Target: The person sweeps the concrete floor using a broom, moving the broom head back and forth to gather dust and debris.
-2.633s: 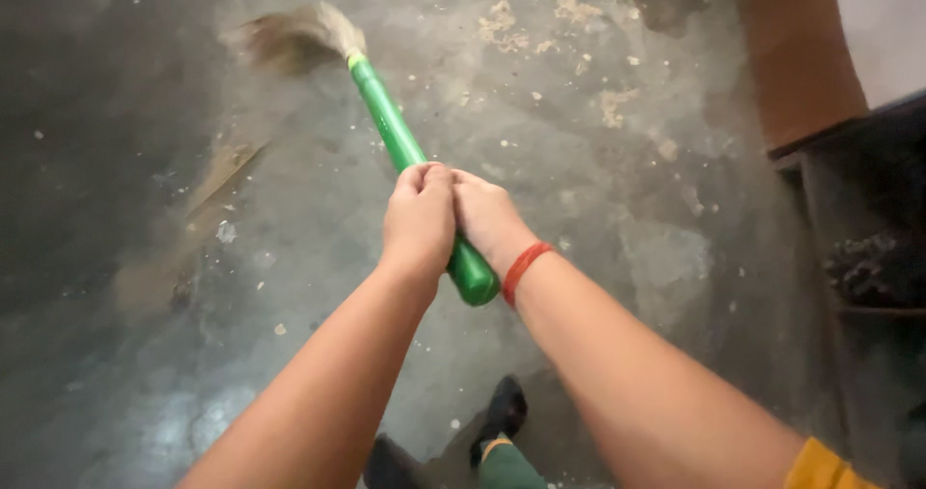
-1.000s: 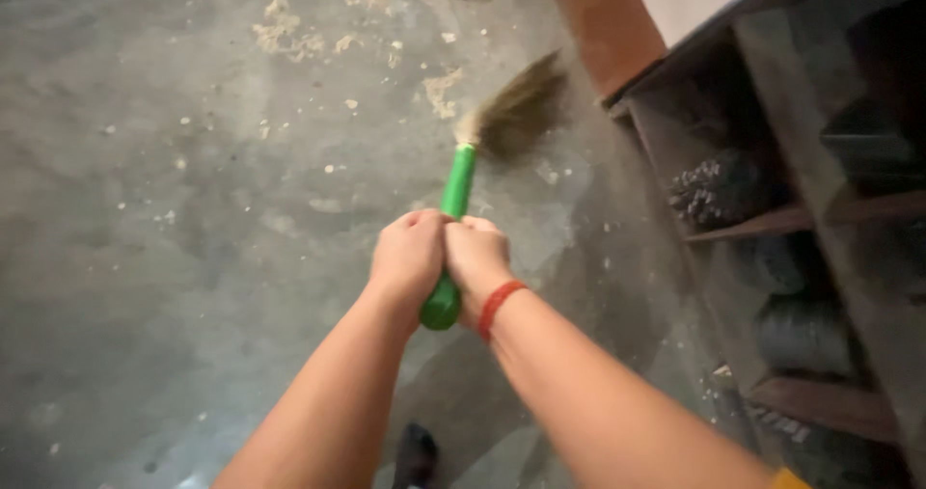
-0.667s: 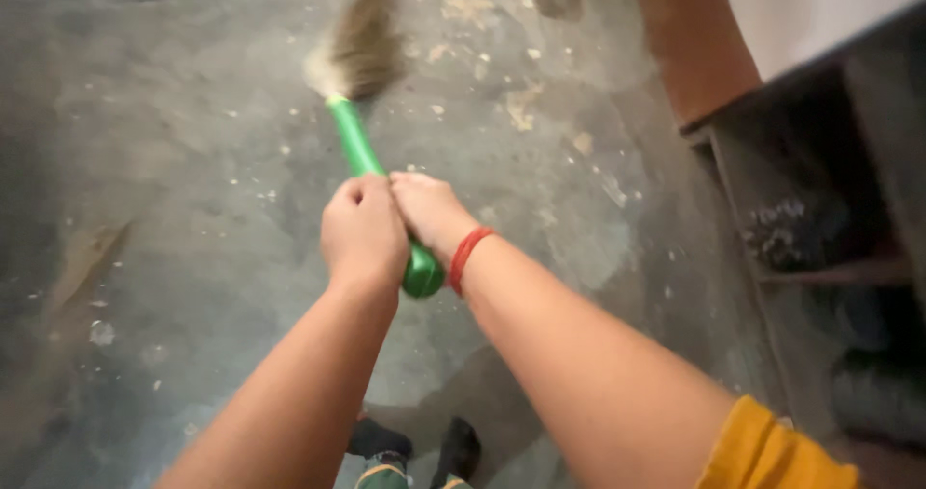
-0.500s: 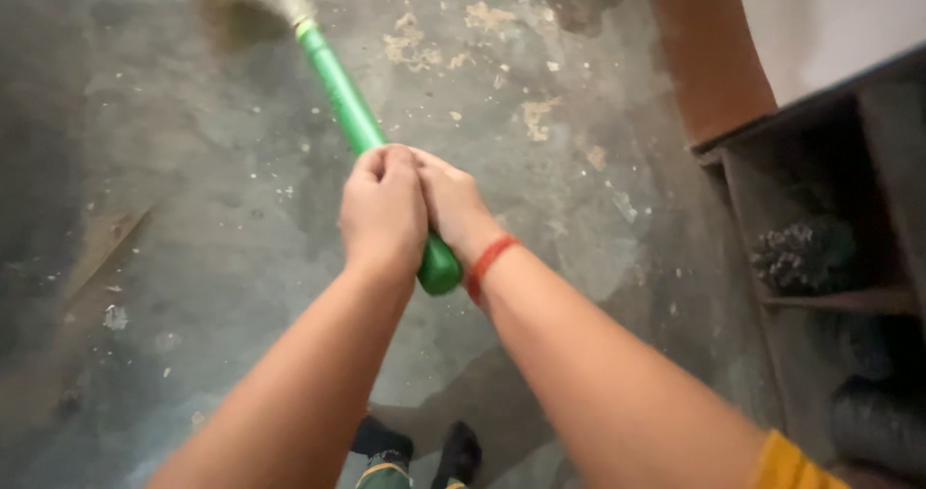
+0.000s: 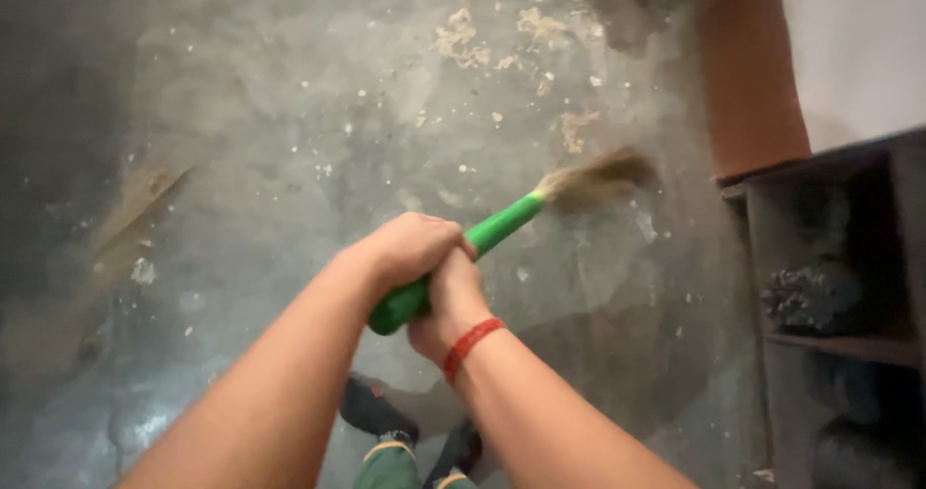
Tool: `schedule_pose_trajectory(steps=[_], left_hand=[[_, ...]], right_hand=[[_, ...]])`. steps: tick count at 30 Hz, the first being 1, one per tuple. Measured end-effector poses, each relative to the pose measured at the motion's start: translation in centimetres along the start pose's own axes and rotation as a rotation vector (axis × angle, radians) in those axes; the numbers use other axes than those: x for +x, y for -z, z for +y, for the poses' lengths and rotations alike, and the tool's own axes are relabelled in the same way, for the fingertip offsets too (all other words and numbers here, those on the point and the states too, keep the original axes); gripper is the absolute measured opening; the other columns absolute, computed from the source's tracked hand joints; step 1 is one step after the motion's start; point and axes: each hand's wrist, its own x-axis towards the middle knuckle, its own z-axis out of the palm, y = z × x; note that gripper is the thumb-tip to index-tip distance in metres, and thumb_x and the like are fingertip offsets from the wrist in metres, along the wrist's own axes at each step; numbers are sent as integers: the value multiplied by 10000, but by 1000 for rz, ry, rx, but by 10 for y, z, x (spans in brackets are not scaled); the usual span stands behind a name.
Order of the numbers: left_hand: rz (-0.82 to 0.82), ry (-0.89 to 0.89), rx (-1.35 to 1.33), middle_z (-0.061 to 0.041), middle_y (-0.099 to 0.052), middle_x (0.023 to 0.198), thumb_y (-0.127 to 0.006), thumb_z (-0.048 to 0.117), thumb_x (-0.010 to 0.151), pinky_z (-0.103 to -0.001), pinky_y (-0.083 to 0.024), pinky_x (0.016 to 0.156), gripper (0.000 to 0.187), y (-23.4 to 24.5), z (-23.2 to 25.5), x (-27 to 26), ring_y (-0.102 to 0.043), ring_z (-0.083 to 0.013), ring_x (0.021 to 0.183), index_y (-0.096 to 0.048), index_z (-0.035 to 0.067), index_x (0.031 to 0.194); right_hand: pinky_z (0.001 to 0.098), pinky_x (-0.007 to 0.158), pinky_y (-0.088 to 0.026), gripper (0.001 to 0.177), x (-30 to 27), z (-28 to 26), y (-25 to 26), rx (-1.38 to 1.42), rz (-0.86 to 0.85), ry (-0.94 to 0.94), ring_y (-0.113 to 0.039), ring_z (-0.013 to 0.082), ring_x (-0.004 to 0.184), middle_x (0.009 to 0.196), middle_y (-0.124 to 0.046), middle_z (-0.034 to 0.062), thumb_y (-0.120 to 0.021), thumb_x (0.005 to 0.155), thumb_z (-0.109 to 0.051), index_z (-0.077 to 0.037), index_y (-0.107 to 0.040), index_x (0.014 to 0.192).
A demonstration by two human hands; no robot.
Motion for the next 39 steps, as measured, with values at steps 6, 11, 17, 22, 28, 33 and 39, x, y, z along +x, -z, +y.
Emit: schedule_pose_trajectory(steps=[6, 11, 17, 22, 28, 33, 39], left_hand=[[190, 127, -252, -121, -701, 925, -481, 233, 780, -381, -498, 778, 331, 73, -49, -21, -647, -238, 859, -738, 91, 933], [672, 36, -387, -144, -705, 872, -475, 262, 789, -355, -495, 770, 321, 103, -46, -28, -658, -233, 826, -716, 83, 903], [946, -30, -326, -101, -674, 836, -505, 292, 790, -325, -462, 741, 290, 147, -14, -26, -609, -194, 792, -697, 93, 879], [629, -215, -495, -39, -680, 792, -510, 231, 794, -276, -495, 710, 253, 166, -35, -38, -612, -120, 752, -700, 67, 819], [257, 291, -441, -71, -684, 892, -504, 238, 781, -375, -488, 758, 260, 220, -29, -33, -621, -225, 837, -719, 110, 855], [594, 95, -371, -120, -684, 938, -423, 295, 824, -368, -463, 789, 364, 242, -43, -1, -617, -233, 882, -702, 72, 892], [933, 65, -394, -132, -700, 843, -483, 311, 781, -366, -489, 731, 340, 254, 15, 17, -663, -255, 787, -695, 61, 872]], right_hand=[[308, 775, -506, 370, 33, 52, -59, -232, -240, -156, -613, 146, 952, 1097, -622, 65, -569, 816, -331, -123, -530, 1119], [371, 597, -501, 311, 53, 39, -124, -591, -578, -375, -604, 193, 686, 777, -635, 57, -497, 807, -421, -121, -575, 841], [340, 583, -480, 254, 56, 22, -163, -556, -625, 114, -590, 188, 698, 797, -613, 76, -528, 848, -265, -33, -620, 897], [329, 617, -500, 285, 21, 57, -176, -400, -517, 212, -614, 187, 754, 837, -633, 87, -487, 848, -239, -3, -622, 932], [357, 700, -500, 296, -2, 57, -223, -378, -185, -195, -613, 186, 868, 983, -625, 62, -481, 845, -314, -109, -552, 1046], [381, 695, -505, 264, 25, 41, -262, -635, -564, -314, -603, 189, 827, 922, -616, 42, -560, 811, -354, -161, -549, 991], [366, 626, -505, 323, 63, -10, -294, -582, -704, -118, -610, 203, 772, 865, -620, 74, -451, 884, -375, -90, -578, 968]])
